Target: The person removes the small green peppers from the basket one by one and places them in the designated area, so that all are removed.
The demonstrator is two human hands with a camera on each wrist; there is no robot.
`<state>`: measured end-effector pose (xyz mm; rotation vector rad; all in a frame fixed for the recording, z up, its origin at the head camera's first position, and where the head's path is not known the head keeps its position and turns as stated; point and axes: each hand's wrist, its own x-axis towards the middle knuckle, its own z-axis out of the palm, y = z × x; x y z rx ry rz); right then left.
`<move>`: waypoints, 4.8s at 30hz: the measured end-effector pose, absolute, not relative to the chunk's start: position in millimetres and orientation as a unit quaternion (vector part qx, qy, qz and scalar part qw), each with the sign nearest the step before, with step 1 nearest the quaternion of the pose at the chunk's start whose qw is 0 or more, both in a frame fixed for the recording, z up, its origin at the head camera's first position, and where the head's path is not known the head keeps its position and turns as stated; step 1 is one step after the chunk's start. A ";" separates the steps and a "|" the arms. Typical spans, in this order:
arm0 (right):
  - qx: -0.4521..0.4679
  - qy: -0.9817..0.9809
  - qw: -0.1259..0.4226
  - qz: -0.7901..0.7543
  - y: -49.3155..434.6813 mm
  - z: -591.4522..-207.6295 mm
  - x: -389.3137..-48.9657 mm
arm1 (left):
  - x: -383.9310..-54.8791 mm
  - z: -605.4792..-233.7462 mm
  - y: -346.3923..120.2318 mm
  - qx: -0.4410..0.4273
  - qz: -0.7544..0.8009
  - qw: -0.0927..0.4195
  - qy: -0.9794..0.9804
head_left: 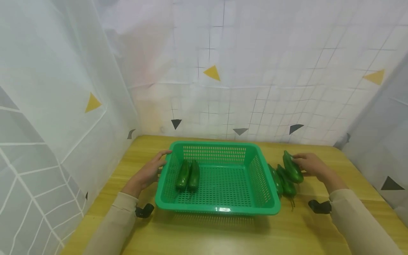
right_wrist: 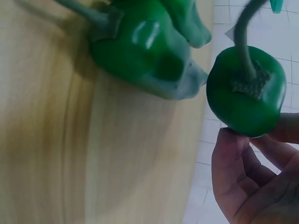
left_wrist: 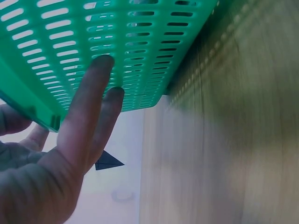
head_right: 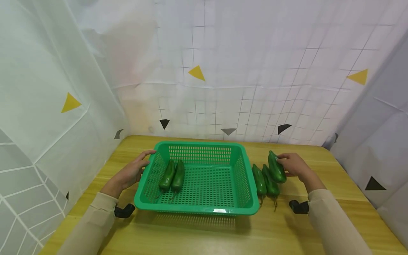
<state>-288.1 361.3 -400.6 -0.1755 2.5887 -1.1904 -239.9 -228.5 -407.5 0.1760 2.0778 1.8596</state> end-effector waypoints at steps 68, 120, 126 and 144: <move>-0.078 0.943 0.043 -0.320 369.4 -427.8 -279.3 | -242.2 -409.8 -229.2 0.051 0.658 0.175 0.730; -0.145 0.918 0.048 -0.365 277.6 -345.5 -309.4 | -242.0 -406.4 -228.4 0.055 0.662 0.177 0.726; -0.160 0.916 0.054 -0.365 265.6 -332.1 -305.9 | -241.7 -406.9 -229.1 0.059 0.663 0.179 0.725; -0.171 0.906 0.055 -0.383 230.8 -318.0 -311.3 | -242.1 -407.6 -228.8 0.059 0.661 0.180 0.726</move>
